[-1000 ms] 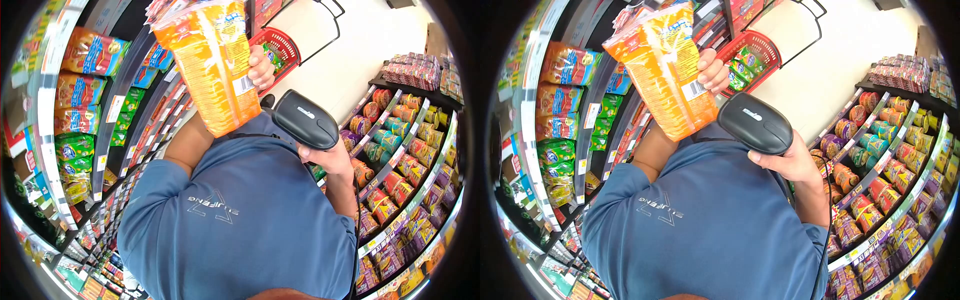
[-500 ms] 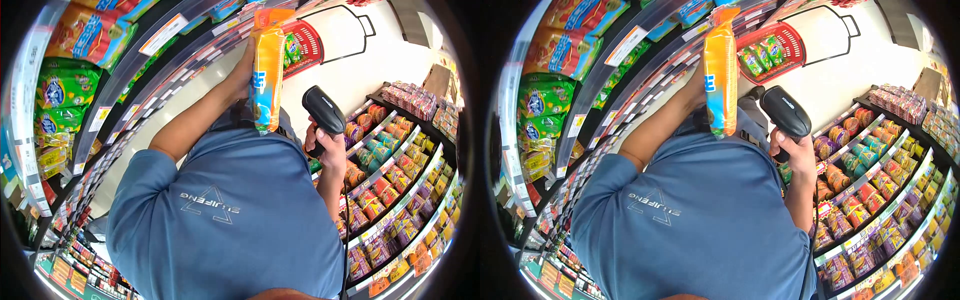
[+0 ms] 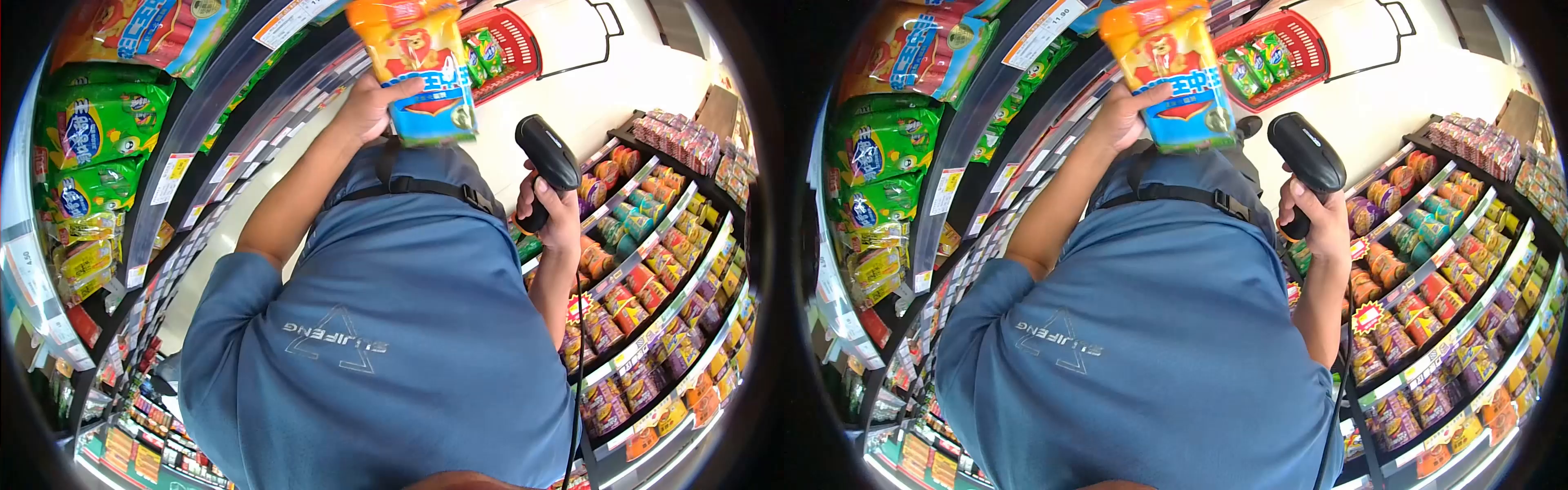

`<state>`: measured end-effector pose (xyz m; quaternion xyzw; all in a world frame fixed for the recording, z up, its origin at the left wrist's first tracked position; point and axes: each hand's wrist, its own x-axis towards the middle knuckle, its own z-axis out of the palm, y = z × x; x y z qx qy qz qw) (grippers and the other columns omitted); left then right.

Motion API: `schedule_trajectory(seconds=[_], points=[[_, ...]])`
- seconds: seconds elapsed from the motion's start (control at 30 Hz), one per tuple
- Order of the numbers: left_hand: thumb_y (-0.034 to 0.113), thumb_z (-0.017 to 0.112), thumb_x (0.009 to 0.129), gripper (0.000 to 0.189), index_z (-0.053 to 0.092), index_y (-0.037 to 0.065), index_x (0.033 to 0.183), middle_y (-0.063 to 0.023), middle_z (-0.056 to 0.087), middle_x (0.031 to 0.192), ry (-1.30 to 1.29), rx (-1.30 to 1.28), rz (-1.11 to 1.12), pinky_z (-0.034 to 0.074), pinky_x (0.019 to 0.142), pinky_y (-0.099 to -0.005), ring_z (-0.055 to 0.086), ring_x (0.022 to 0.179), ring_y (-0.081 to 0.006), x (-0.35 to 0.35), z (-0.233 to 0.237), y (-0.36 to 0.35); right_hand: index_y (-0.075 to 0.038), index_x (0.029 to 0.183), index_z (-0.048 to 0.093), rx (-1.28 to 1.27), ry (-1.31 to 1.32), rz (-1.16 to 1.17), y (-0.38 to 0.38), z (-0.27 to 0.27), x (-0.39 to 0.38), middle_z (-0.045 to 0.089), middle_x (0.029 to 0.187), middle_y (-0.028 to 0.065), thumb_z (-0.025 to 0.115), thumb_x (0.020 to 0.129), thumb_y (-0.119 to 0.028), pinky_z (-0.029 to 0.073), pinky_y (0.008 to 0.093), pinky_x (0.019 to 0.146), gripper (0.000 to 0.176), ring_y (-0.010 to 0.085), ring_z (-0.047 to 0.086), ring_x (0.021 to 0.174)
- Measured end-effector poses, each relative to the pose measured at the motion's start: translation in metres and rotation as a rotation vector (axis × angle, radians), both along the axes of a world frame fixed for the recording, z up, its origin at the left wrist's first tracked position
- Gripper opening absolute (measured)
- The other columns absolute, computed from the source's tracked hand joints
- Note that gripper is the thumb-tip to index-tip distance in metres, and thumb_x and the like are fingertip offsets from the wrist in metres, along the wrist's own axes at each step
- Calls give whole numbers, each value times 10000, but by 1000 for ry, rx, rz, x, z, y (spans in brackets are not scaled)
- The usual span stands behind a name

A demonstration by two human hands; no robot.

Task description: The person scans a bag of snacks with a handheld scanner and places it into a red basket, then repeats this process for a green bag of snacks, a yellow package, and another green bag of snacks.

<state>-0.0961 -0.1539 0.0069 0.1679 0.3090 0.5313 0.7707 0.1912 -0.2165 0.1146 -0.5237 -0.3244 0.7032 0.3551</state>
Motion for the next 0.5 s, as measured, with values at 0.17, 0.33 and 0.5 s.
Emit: schedule_trajectory(seconds=[0.17,0.33,0.5], points=[[-115,698,742,519,543,19,1219,-92,615,1179,366,172,218,463,974,-369,590,1111,-215,-35,-7,-12,43,1160,492,-32,-22,14,-6,-13,1,533,679,40,643,884,-213,442,250,500,406,120,525,534],[-80,746,735,512,535,13,1192,-102,592,1155,828,321,559,481,936,-332,594,1058,-191,-61,-3,-2,43,1149,504,-62,-41,29,-4,-18,6,527,664,31,652,882,-204,437,252,497,393,114,516,530],[-56,767,736,465,550,-9,1145,-95,628,1101,1028,331,583,481,913,-310,612,1001,-186,-75,-12,25,-15,963,597,-111,-73,36,0,-17,14,547,669,-3,713,844,-169,428,240,500,227,88,519,534]])
